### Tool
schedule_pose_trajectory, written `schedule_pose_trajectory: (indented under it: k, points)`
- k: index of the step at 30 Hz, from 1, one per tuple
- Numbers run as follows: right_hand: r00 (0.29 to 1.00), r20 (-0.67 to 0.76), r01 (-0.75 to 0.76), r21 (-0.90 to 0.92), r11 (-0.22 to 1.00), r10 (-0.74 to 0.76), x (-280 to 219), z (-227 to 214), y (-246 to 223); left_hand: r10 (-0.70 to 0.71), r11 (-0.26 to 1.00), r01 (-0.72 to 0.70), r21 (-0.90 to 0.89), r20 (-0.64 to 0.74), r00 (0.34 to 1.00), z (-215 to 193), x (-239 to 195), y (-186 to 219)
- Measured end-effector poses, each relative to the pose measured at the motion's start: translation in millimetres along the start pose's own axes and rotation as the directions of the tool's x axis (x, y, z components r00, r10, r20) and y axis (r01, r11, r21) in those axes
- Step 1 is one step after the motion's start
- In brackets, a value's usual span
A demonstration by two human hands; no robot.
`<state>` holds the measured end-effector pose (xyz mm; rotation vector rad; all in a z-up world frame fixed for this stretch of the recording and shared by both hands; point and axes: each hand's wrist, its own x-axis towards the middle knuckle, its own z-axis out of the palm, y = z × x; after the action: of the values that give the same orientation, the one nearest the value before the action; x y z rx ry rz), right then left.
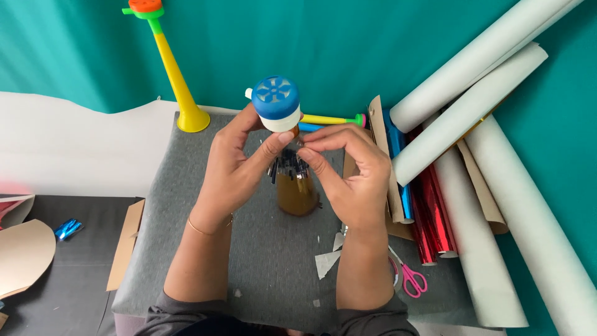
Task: Attaching decorative fringe and a plastic mouthpiece to a toy horn using tape and scissors
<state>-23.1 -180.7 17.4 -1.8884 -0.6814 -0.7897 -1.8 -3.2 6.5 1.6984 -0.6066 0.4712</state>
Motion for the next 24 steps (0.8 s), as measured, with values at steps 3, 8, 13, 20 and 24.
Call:
schedule_pose_trajectory:
  k: [3,8,13,20,24]
  points:
    - [0.999,0.024,-0.047,0.072,0.996,0.046,0.8,-0.1,-2.9,0.002,1.0,-0.002,0.015,-0.002,1.0,0.8,-0.4,0.7]
    - [0.996,0.016,-0.09,0.127,0.988,0.089,-0.2,2.8,3.1,0.008,1.0,-0.008,-0.003,0.038,0.999,-0.5,1.2,1.1]
    - [0.991,-0.011,-0.125,0.222,0.967,0.131,-0.8,2.8,5.6,0.065,0.998,-0.063,-0.032,0.068,0.996,-1.3,1.0,-0.4]
    - [0.971,0.154,-0.23,0.435,0.87,0.18,-2.3,-8.1,15.6,0.113,0.98,-0.064,-0.189,0.261,0.959,-7.1,1.0,0.3]
    - [0.928,0.363,-0.317,0.639,0.7,0.089,-6.0,-12.3,30.2,0.204,0.933,-0.076,-0.352,0.344,0.917,-6.6,-1.6,-10.1]
